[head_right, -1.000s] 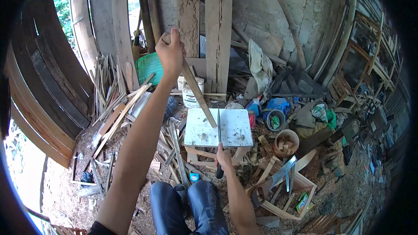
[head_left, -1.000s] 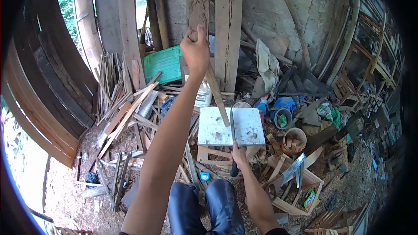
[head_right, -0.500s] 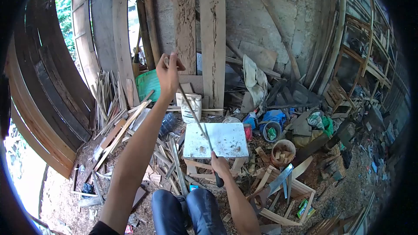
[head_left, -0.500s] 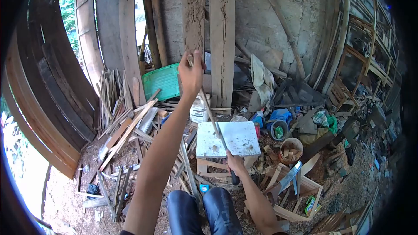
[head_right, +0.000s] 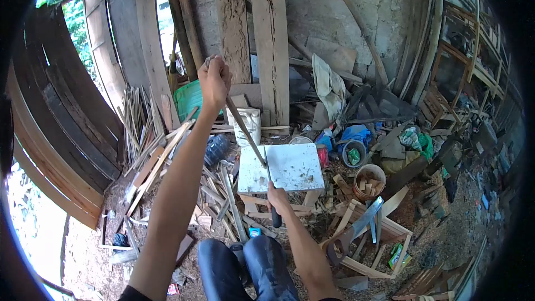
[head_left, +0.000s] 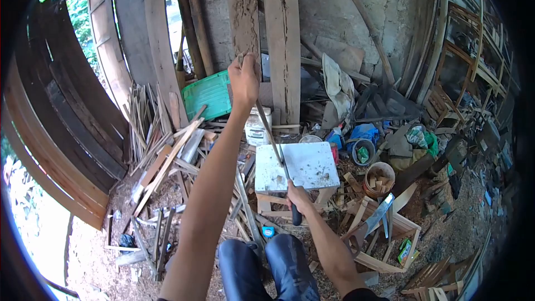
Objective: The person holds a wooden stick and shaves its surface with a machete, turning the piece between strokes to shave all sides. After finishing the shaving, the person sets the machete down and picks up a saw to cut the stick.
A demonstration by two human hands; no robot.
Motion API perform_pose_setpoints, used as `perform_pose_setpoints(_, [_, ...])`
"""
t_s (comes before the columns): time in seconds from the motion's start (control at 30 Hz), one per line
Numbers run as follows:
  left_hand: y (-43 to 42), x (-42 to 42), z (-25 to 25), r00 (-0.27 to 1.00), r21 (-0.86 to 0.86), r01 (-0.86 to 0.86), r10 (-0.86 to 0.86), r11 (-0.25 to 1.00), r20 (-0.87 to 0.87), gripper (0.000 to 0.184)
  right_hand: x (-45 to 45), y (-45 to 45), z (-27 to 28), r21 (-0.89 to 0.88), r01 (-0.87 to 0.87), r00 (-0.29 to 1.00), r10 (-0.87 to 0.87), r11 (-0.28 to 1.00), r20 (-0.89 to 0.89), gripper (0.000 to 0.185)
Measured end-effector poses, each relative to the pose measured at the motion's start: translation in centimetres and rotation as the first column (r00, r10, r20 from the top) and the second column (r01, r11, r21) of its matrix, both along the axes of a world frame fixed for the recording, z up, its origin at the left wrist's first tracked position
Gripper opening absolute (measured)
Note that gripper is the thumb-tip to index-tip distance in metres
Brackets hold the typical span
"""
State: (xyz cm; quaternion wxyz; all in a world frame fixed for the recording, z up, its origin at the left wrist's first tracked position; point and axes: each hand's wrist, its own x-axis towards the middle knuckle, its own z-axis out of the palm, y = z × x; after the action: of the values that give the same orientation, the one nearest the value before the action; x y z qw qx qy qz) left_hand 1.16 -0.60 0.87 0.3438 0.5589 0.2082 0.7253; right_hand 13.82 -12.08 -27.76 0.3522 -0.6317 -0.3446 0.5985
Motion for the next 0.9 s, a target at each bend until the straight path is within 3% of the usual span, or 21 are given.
perform_pose_setpoints(0.1, [0.4,0.3,-0.3,0.999,-0.013,0.02,-0.019,1.0,0.038,0.028,1.7,-0.9,1.5,-0.006,-0.02,0.999,0.021,1.0,0.049,0.059])
perform_pose_setpoints(0.2, [1.3,-0.2,-0.5,0.997,0.006,-0.014,0.014,1.0,0.076,0.027,1.4,-0.7,5.7,0.287,0.137,0.981,-0.09,0.948,-0.173,0.057])
perform_pose_setpoints(0.23, [1.5,-0.4,-0.5,0.997,0.003,-0.02,0.02,1.0,0.078,0.027,0.9,-0.6,6.7,0.285,0.131,0.982,-0.084,0.95,-0.171,0.057])
perform_pose_setpoints(0.3, [1.8,-1.1,-0.7,0.993,-0.006,-0.059,0.06,0.998,0.101,0.028,-0.4,-0.8,7.9,0.502,0.281,0.938,-0.125,0.818,-0.322,0.056])
perform_pose_setpoints(0.33, [2.0,-1.2,-0.8,0.992,-0.009,-0.068,0.069,0.998,0.103,0.028,-1.1,-0.3,6.5,0.569,0.258,0.953,-0.111,0.781,-0.28,0.056])
perform_pose_setpoints(0.37, [2.2,-1.1,-0.7,0.991,-0.024,-0.108,0.109,0.994,0.071,0.028,-1.6,0.0,5.5,0.48,0.162,0.987,-0.137,0.862,-0.087,0.056])
perform_pose_setpoints(0.43, [2.0,-1.0,-0.8,0.989,-0.038,-0.141,0.142,0.989,0.038,0.029,-1.8,-0.3,5.4,0.18,0.086,0.983,-0.054,0.98,-0.177,0.058])
perform_pose_setpoints(0.5, [1.8,-1.2,-0.9,0.983,-0.09,-0.166,0.172,0.982,0.058,0.031,-0.4,-0.3,6.6,0.123,0.049,0.98,-0.023,0.991,-0.2,0.059])
perform_pose_setpoints(0.53, [2.0,-1.3,-0.7,0.983,-0.086,-0.168,0.173,0.982,0.058,0.031,-0.2,-0.5,7.5,0.187,0.024,0.997,-0.009,0.982,-0.083,0.059])
perform_pose_setpoints(0.57, [2.2,-1.3,-0.8,0.981,-0.07,-0.179,0.183,0.981,0.061,0.032,-0.4,-0.9,8.4,0.181,0.03,0.996,-0.014,0.983,-0.089,0.059])
perform_pose_setpoints(0.67, [2.2,-0.9,-1.0,0.979,-0.056,-0.191,0.194,0.98,0.066,0.034,-0.7,-1.5,10.5,0.538,0.104,0.994,-0.075,0.837,-0.076,0.055])
perform_pose_setpoints(0.7, [2.1,-0.9,-1.0,0.978,-0.057,-0.198,0.2,0.979,0.052,0.034,-1.3,-1.1,9.2,0.535,0.101,0.995,-0.071,0.839,-0.076,0.055])
perform_pose_setpoints(0.77, [2.9,-0.7,-1.2,0.971,-0.033,-0.234,0.235,0.972,0.037,0.034,-2.5,-0.2,5.5,0.613,0.225,0.969,-0.238,0.757,-0.061,0.059])
perform_pose_setpoints(0.8, [3.0,-0.5,-1.2,0.967,-0.006,-0.254,0.254,0.967,0.018,0.034,-2.0,-1.4,6.4,0.269,0.068,0.997,-0.055,0.961,-0.055,0.056])
perform_pose_setpoints(0.83, [2.8,-0.5,-1.3,0.968,-0.002,-0.249,0.249,0.968,0.02,0.034,-1.3,-1.5,6.4,0.273,0.072,0.997,-0.06,0.959,-0.054,0.056])
perform_pose_setpoints(0.9, [2.4,-1.0,-1.4,0.977,-0.112,-0.181,0.192,0.977,0.094,0.035,0.2,-1.1,6.6,0.033,0.101,0.97,-0.091,0.994,-0.226,0.054])
